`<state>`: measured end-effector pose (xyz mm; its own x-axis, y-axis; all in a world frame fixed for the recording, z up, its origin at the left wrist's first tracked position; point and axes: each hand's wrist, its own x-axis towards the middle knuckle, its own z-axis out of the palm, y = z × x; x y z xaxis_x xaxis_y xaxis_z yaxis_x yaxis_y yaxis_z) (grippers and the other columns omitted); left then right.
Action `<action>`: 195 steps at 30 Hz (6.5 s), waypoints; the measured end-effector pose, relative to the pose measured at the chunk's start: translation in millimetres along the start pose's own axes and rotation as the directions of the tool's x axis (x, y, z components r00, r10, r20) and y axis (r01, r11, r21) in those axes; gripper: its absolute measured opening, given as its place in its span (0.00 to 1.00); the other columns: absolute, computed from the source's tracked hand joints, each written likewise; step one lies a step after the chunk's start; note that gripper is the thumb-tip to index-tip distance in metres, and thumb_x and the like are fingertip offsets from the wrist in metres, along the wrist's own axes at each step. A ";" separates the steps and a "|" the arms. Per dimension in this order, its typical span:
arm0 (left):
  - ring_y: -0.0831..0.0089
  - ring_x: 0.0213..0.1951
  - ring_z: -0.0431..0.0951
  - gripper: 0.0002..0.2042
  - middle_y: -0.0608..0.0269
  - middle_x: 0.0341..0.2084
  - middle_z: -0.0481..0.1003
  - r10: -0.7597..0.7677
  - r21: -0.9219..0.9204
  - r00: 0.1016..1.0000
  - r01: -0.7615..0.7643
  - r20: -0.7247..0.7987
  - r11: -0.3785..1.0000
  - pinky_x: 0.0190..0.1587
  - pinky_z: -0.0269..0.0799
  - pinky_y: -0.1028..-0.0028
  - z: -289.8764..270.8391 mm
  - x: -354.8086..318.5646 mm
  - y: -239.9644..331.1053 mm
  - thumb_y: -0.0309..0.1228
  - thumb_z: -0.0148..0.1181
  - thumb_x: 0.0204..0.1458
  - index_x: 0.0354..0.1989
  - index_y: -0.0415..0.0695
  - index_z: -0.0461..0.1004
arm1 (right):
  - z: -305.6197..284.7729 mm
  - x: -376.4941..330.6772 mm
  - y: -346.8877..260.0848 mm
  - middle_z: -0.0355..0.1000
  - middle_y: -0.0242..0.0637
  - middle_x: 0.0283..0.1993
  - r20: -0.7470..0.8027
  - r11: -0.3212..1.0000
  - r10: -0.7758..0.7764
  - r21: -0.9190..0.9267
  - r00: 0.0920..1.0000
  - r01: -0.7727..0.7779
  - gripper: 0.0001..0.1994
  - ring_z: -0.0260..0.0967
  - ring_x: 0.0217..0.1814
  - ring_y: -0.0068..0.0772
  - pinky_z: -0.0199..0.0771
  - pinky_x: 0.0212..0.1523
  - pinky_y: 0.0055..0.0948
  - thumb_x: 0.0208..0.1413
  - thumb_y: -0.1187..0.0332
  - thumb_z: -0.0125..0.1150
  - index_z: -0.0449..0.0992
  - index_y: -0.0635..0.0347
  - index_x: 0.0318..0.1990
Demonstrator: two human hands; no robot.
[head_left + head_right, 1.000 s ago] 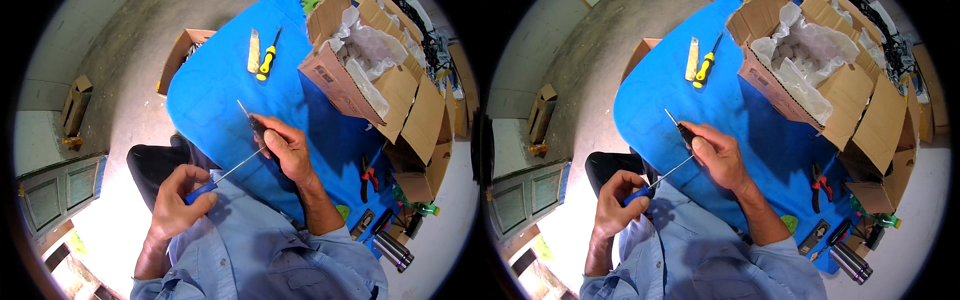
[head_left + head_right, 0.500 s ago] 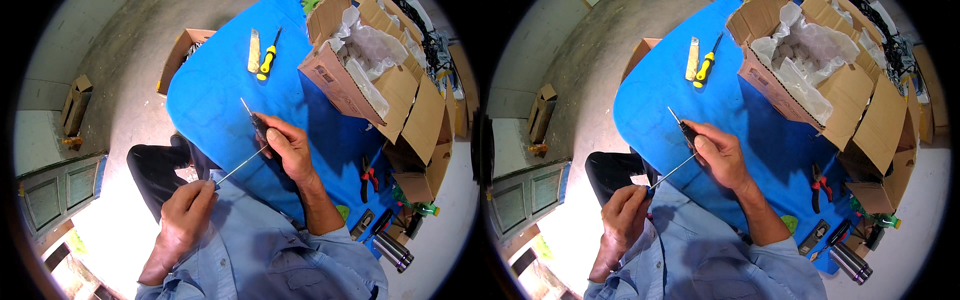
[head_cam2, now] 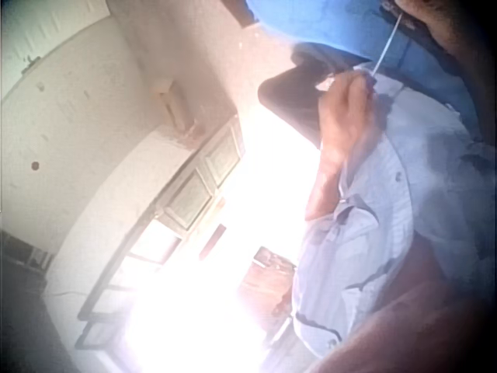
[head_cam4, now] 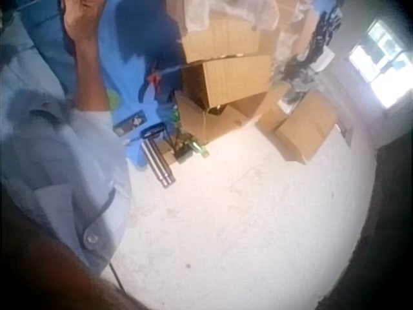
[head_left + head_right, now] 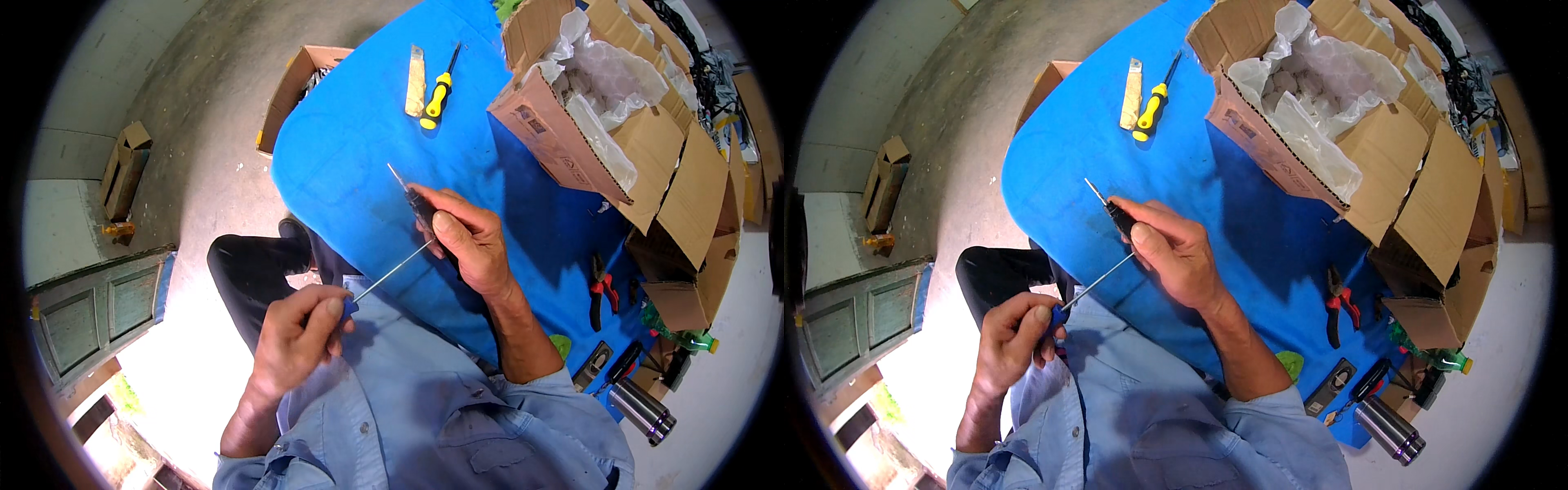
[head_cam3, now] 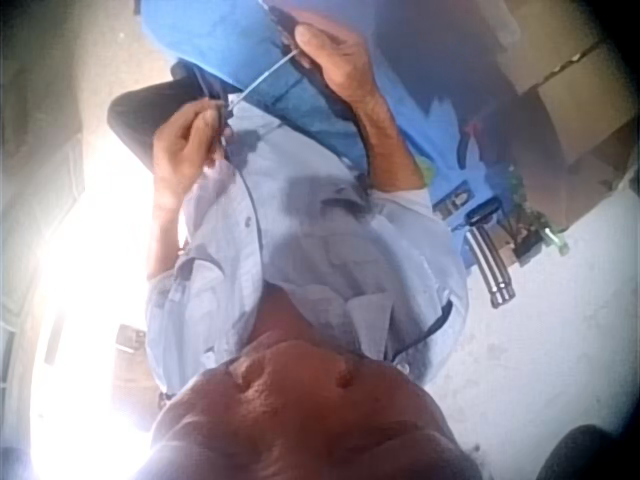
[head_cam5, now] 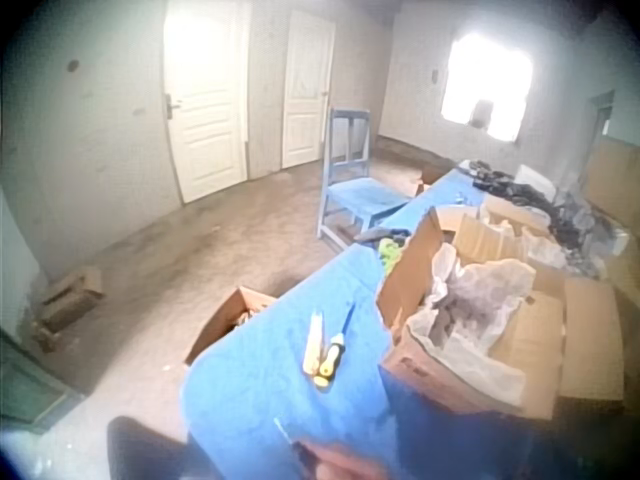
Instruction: The person sits on the floor and assembles screws into a screwdriver holder. They pick screws from a cardboard box, insert them into the holder, and use a screwdriver to tighten them. The person repeats this process for multiple screws.
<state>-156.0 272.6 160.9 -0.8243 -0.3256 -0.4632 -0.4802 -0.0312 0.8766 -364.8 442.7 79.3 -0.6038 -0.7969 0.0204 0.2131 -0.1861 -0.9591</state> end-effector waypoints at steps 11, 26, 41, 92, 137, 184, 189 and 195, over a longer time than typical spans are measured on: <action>0.79 0.31 0.77 0.16 0.62 0.34 0.76 -0.046 -0.061 0.998 0.044 -0.032 0.997 0.30 0.73 0.79 3.0 1.9 8.1 0.24 0.68 0.55 0.49 0.36 0.72 | 1.1 1.9 -2.7 0.69 0.30 0.37 -0.002 0.999 0.032 0.032 0.999 -0.031 0.19 0.62 0.32 0.16 0.63 0.32 0.19 0.71 0.70 0.54 0.74 0.70 0.65; 0.58 0.38 0.83 0.18 0.48 0.39 0.79 0.656 0.690 0.754 -0.467 -0.015 0.553 0.39 0.81 0.66 14.7 -6.5 -13.8 0.16 0.71 0.49 0.49 0.35 0.78 | 4.0 1.1 -4.0 0.69 0.28 0.38 -0.049 0.996 0.075 0.060 0.996 -0.072 0.20 0.61 0.30 0.14 0.62 0.30 0.18 0.71 0.71 0.53 0.73 0.69 0.66; 0.80 0.22 0.76 0.12 0.59 0.27 0.81 0.041 0.107 0.999 -0.037 -0.030 0.994 0.22 0.72 0.80 -0.6 0.1 3.4 0.30 0.52 0.70 0.51 0.34 0.77 | 0.7 1.0 -0.2 0.68 0.28 0.36 0.000 1.000 0.007 -0.026 1.000 -0.007 0.19 0.60 0.31 0.14 0.61 0.31 0.18 0.70 0.71 0.54 0.75 0.68 0.65; 0.74 0.37 0.77 0.18 0.60 0.36 0.75 0.117 0.128 0.992 -0.110 -0.052 0.986 0.41 0.75 0.74 0.8 -7.6 3.6 0.26 0.70 0.51 0.48 0.38 0.73 | 1.4 2.0 -3.9 0.71 0.31 0.40 0.013 0.998 0.062 0.025 0.998 -0.062 0.19 0.62 0.31 0.15 0.63 0.30 0.18 0.70 0.72 0.53 0.74 0.69 0.65; 0.68 0.42 0.79 0.16 0.55 0.40 0.76 0.270 0.339 0.951 -0.207 -0.149 0.918 0.47 0.75 0.68 7.1 -13.4 -0.2 0.22 0.68 0.47 0.45 0.37 0.75 | 3.0 1.1 -3.3 0.70 0.31 0.38 -0.004 0.998 0.062 0.015 0.998 -0.062 0.20 0.63 0.31 0.16 0.63 0.30 0.19 0.70 0.74 0.50 0.73 0.70 0.66; 0.63 0.41 0.80 0.13 0.51 0.41 0.77 0.431 0.450 0.895 -0.341 -0.112 0.826 0.44 0.77 0.67 10.5 -14.9 -10.4 0.17 0.64 0.50 0.45 0.35 0.77 | 2.6 0.3 -2.6 0.69 0.30 0.37 -0.030 0.998 0.054 0.016 0.998 -0.054 0.19 0.62 0.29 0.15 0.63 0.29 0.20 0.70 0.74 0.51 0.74 0.70 0.65; 0.55 0.40 0.82 0.16 0.47 0.40 0.78 0.591 0.615 0.804 -0.434 -0.065 0.658 0.42 0.80 0.64 15.3 -16.5 -13.4 0.17 0.68 0.52 0.50 0.35 0.77 | 2.6 0.5 -2.4 0.70 0.30 0.38 -0.032 0.998 0.059 0.025 0.998 -0.058 0.19 0.62 0.29 0.15 0.62 0.29 0.19 0.69 0.75 0.51 0.74 0.70 0.65; 0.55 0.34 0.82 0.15 0.48 0.35 0.79 0.601 0.722 0.799 -0.400 -0.028 0.565 0.36 0.80 0.66 18.1 -15.3 -9.3 0.17 0.68 0.53 0.49 0.33 0.77 | 3.8 -0.5 -4.2 0.70 0.30 0.38 -0.050 0.997 0.079 0.020 0.996 -0.078 0.19 0.62 0.29 0.15 0.62 0.29 0.19 0.69 0.75 0.51 0.74 0.69 0.65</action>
<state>-144.4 295.0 157.4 -0.9388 -0.3048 0.1606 -0.1578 0.7947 0.5861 -362.4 441.7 84.4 -0.6224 -0.7796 -0.0693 0.2751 -0.1350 -0.9519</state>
